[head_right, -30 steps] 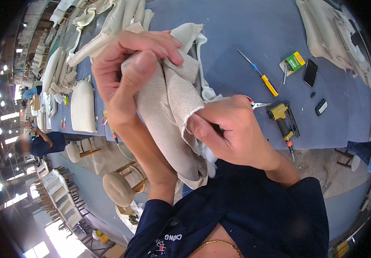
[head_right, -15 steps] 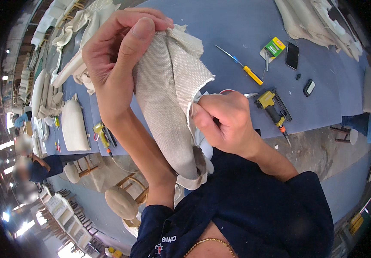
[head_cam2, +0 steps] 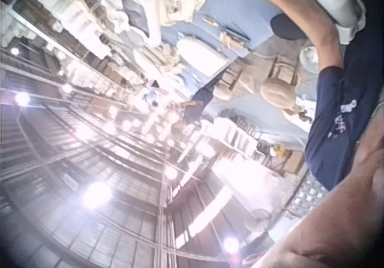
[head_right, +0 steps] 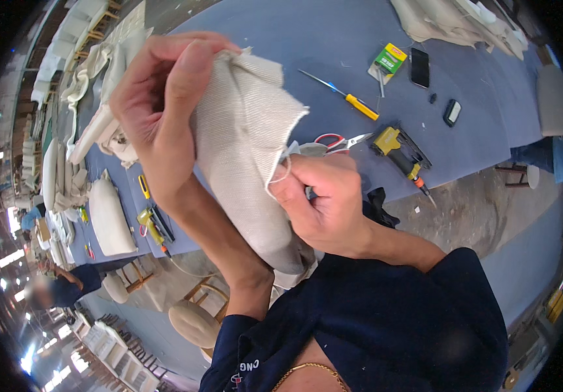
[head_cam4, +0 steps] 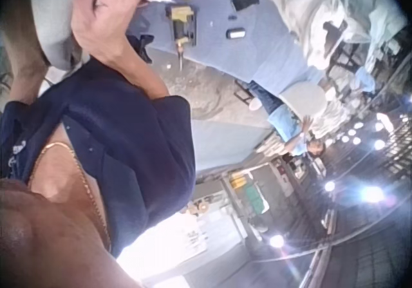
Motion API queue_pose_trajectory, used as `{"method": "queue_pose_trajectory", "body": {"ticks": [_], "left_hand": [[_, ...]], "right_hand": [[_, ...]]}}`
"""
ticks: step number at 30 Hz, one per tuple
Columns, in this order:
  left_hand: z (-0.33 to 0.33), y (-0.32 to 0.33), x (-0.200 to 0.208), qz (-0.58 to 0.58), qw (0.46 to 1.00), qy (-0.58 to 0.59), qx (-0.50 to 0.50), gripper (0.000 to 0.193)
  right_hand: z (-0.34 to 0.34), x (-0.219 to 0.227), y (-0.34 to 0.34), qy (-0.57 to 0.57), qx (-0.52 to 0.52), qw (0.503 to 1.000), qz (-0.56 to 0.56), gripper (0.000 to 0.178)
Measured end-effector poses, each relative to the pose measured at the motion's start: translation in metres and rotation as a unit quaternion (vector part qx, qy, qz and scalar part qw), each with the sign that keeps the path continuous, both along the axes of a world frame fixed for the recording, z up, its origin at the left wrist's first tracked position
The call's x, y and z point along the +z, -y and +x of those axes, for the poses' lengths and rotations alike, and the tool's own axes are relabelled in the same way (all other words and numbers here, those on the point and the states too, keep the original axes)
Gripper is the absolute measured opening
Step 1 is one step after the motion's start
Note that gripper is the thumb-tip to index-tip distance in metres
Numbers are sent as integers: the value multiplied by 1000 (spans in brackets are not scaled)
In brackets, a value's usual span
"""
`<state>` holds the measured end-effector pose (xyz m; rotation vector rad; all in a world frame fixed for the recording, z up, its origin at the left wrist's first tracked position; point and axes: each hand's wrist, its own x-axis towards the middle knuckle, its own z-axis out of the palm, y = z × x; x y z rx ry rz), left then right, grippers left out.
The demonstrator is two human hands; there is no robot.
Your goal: The person is upholstering a chair cushion by hand-sewing a white fabric cover onto a foam pad. They use a needle and thread to stitch the edges, then employ a staple gun to secure the fabric to the cushion's underside. The person also uses scissors to trim excess fabric and a screwdriver to adjust the fit.
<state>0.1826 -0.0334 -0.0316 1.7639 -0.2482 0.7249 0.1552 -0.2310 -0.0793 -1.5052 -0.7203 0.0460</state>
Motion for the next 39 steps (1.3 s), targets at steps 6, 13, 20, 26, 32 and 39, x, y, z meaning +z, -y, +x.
{"method": "queue_pose_trajectory", "body": {"ticks": [6, 13, 20, 26, 32, 39], "left_hand": [[-18, -6, 0, 57, 993, -52, 90, 17], [-28, -10, 10, 33, 999, -23, 22, 24], [-46, -8, 14, 48, 998, -1, 43, 19], [-74, 0, 19, 25, 999, -38, 27, 30], [-101, -17, 26, 23, 999, -22, -16, 33], [-116, -27, 29, -11, 994, -82, -66, 38]], "right_hand": [[10, -14, -11, -1, 75, 996, 54, 28], [28, -12, -14, 37, 192, 978, 76, 37], [37, -9, -14, 39, 282, 956, 66, 41], [28, -3, 4, 64, 291, 954, -1, 36], [33, 2, -6, -5, 435, 901, 3, 42], [19, -1, -7, -122, 447, 886, 20, 47]]}}
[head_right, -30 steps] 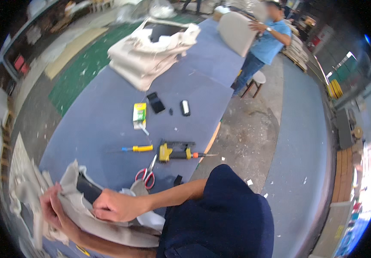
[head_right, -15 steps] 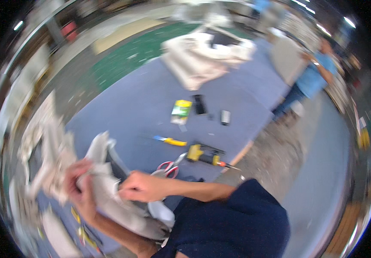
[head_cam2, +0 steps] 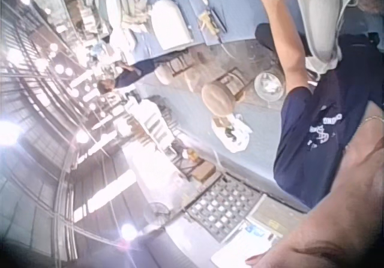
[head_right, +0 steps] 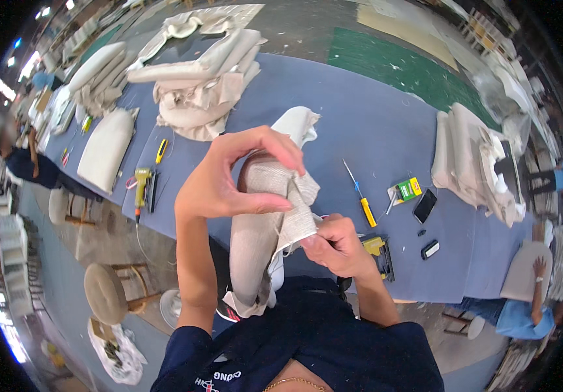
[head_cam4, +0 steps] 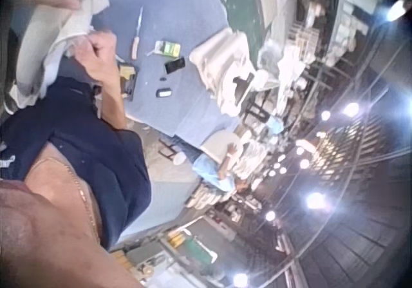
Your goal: The person is upholstering a chair cushion by hand-sewing a white fabric cover onto a foam pad. They use a needle and thread to stitch the edges, then employ a staple gun to secure the fabric to the cushion's underside. The person also uses scissors to trim excess fabric and a screwdriver to adjust the fit.
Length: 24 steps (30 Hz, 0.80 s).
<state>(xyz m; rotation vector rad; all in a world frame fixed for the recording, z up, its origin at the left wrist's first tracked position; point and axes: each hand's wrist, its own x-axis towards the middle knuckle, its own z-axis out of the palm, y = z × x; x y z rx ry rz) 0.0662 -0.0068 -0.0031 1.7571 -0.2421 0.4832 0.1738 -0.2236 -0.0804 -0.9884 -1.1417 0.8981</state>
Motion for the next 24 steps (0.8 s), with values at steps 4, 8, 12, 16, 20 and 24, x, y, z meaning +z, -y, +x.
{"method": "queue_pose_trajectory", "body": {"ticks": [4, 8, 12, 16, 20, 24], "left_hand": [[-5, 1, -9, -23, 999, 22, -11, 40], [-14, 0, -6, -17, 1000, 15, -4, 40], [-17, 5, -14, -8, 999, 50, 0, 39], [-20, 8, -16, -4, 999, 51, 6, 37], [-29, 8, -14, 0, 998, 67, 11, 37], [-56, -20, -16, 16, 994, 83, 69, 45]], "right_hand": [[-3, 1, -8, -26, 23, 999, 14, 48], [-12, 1, -12, -36, 30, 999, 18, 49], [-6, 3, -8, -10, 48, 999, 8, 51], [-4, 5, -3, -3, 57, 998, -19, 51], [-2, 10, 9, 72, 54, 995, -47, 48], [1, 2, 19, 86, 96, 988, -85, 44]]}}
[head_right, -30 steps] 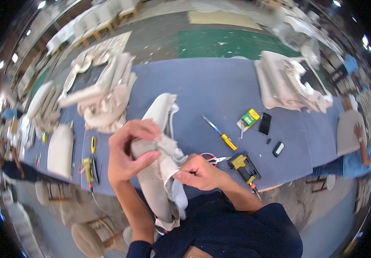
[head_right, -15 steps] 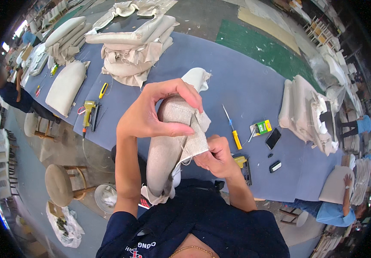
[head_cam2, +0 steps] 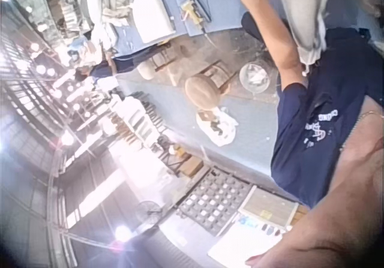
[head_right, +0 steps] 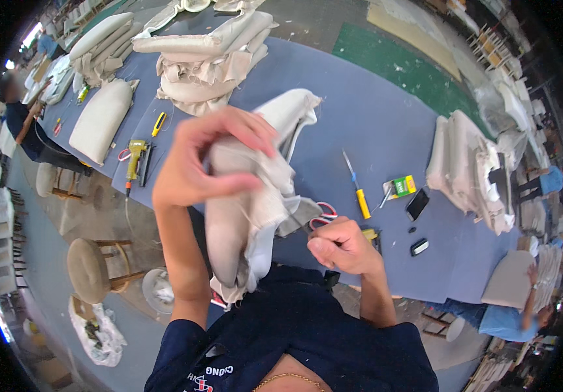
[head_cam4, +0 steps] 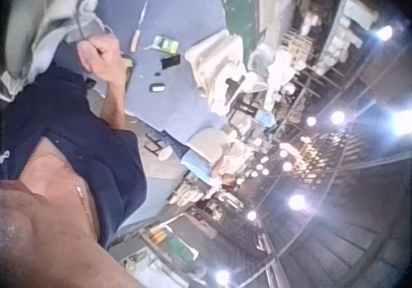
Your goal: The person is upholstering a chair cushion by hand-sewing a white fabric cover onto a foam pad. They use a needle and thread to stitch the edges, then employ a staple gun to secure the fabric to the cushion's underside. The person also uses scissors to trim excess fabric and a screwdriver to adjust the fit.
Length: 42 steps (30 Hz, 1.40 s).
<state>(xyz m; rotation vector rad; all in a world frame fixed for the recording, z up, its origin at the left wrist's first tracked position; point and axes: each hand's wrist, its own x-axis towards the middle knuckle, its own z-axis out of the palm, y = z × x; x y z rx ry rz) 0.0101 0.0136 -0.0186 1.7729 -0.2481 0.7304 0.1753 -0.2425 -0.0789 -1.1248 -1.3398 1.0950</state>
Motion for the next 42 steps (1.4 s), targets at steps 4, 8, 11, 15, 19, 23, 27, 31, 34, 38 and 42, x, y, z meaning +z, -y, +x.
{"method": "queue_pose_trajectory", "body": {"ticks": [4, 8, 11, 15, 19, 23, 27, 31, 34, 38, 42], "left_hand": [[-22, -9, -4, 44, 933, -46, 354, 57], [-52, -12, -50, 105, 812, -119, 562, 77], [-78, -19, -81, 47, 798, -224, 558, 73], [-66, -20, -90, 74, 781, -209, 584, 70], [-36, -5, -79, 82, 773, -185, 601, 73], [-3, 4, -69, 91, 754, -205, 617, 76], [17, 3, -58, 112, 763, -213, 600, 77], [23, -7, -59, 129, 766, -214, 592, 77], [24, 3, -53, 111, 780, -216, 577, 76], [8, 13, -56, 115, 775, -207, 585, 73], [-5, 22, -58, 103, 794, -196, 565, 74]], "right_hand": [[-17, -36, 7, -117, -112, 983, -87, 31], [-28, -97, -13, -175, -158, 969, -75, 19], [-49, -122, -36, -198, -135, 964, -116, 11], [-70, -146, -51, -109, -24, 975, -191, 20], [-90, -156, -61, -66, -37, 977, -198, 41], [-107, -167, -52, -66, -83, 986, -128, 47], [-109, -174, -54, 66, -146, 985, -60, 35], [-102, -180, -59, 20, -126, 989, -77, 16], [-94, -175, -41, -194, -148, 949, -198, 18], [-15, -149, -9, -516, -310, 797, -58, 33], [47, -94, -3, -466, -323, 822, 48, 34]]}}
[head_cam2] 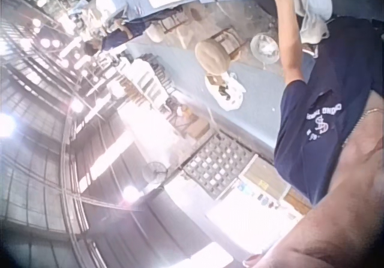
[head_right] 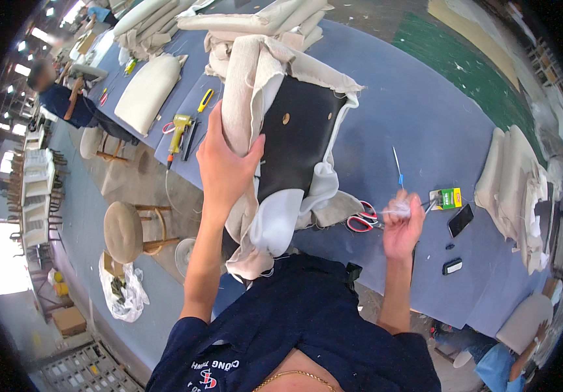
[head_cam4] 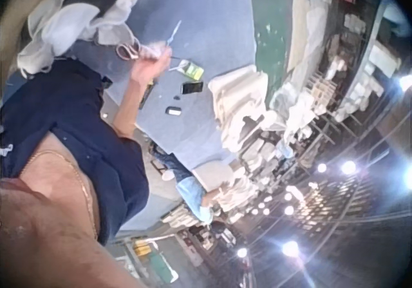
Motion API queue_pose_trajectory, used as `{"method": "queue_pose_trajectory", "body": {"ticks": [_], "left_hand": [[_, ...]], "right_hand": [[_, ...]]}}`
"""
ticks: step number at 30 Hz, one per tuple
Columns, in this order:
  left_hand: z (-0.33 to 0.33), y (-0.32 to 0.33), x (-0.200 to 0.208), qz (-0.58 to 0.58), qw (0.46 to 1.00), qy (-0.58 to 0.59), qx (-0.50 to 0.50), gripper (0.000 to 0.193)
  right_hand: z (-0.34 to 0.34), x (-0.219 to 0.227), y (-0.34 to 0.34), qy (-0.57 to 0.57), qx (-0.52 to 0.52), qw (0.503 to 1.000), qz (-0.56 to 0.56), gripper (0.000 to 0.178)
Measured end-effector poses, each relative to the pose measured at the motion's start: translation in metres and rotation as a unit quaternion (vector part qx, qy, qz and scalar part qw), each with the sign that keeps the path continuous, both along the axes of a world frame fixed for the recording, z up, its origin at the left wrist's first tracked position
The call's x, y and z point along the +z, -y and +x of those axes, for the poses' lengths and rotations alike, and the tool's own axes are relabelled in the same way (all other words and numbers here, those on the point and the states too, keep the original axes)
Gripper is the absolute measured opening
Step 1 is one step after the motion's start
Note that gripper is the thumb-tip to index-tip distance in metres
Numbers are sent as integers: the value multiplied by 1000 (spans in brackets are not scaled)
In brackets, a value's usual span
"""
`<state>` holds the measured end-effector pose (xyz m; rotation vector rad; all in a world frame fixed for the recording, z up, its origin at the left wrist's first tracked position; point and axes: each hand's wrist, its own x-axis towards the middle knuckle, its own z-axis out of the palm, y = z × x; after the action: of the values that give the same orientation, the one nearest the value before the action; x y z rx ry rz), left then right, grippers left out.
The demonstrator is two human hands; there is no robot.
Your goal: The person is upholstering a chair cushion by hand-sewing a white fabric cover onto a foam pad. They use a needle and thread to stitch the edges, then employ a staple gun to secure the fabric to the cushion's underside. The person also uses scissors to trim excess fabric and a screwdriver to adjust the fit.
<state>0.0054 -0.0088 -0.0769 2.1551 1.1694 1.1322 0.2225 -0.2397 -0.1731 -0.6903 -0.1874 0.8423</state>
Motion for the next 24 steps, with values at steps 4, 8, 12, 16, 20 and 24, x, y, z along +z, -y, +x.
{"method": "queue_pose_trajectory", "body": {"ticks": [4, 8, 12, 16, 20, 24], "left_hand": [[2, 28, 3, 14, 1000, 0, -17, 77], [10, 60, 19, 94, 995, -22, -6, 74], [40, 63, 33, 252, 968, -17, -6, 52], [56, 44, 30, 261, 962, -77, -7, 32], [45, 21, 41, 140, 988, 33, -52, 15], [29, -2, 34, -15, 973, 195, -119, 20]], "right_hand": [[10, 29, -32, 221, 12, 975, -17, 28], [1, 63, -69, 258, 8, 965, 51, 29], [-22, 89, -90, 244, 52, 965, 85, 27], [-36, 105, -99, 202, 60, 970, 119, 26], [-39, 108, -113, 190, 104, 969, 116, 27], [-53, 113, -137, 106, 176, 967, 152, 29]]}}
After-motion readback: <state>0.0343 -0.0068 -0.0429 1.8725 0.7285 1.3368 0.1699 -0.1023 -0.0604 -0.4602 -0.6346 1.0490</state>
